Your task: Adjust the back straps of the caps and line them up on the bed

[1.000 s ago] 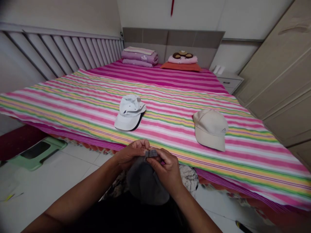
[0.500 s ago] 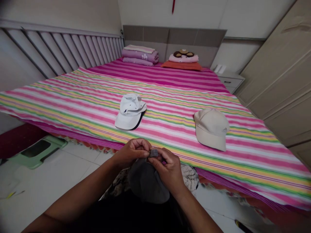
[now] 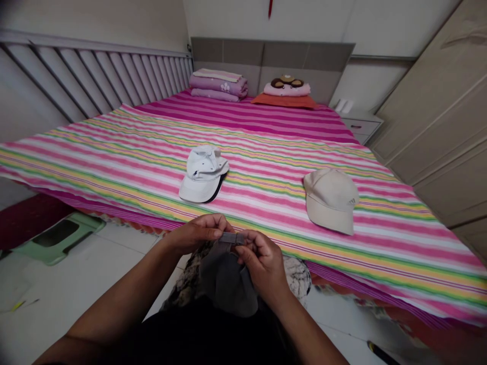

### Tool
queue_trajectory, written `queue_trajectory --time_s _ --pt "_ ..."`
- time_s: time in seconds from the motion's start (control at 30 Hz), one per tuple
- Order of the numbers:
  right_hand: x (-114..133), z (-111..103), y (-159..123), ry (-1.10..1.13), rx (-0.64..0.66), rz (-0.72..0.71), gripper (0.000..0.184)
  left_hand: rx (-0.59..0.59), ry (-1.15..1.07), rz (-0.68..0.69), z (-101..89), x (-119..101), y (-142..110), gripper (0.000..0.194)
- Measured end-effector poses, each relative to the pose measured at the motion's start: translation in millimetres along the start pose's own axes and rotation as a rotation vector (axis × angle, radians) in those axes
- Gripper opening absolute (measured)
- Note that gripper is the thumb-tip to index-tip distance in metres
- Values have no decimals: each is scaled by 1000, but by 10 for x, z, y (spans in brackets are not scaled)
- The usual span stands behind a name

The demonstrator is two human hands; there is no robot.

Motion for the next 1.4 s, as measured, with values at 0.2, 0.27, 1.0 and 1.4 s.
queue_trajectory --time_s 0.2,0.27,1.0,1.4 --pt "-10 20 -11 -35 13 -24 17 1 39 -33 -33 -75 -54 19" --pt "-18 21 -9 -23 4 -17 17 -2 48 -34 -62 -83 -69 18" --pt "80 -63 74 279 168 239 20 -48 2 -145 102 80 132 27" --pt "140 -242 194 355 116 232 19 88 175 -228 -23 -19 187 41"
Point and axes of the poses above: each hand's wrist, its own y-axis towards the middle knuckle, its own z-axis out of the palm, x = y × z, the point moved 1 cm from there along y, towards the middle knuckle, and after that the axes turned 5 degrees about -y, right-handed, at the moved point
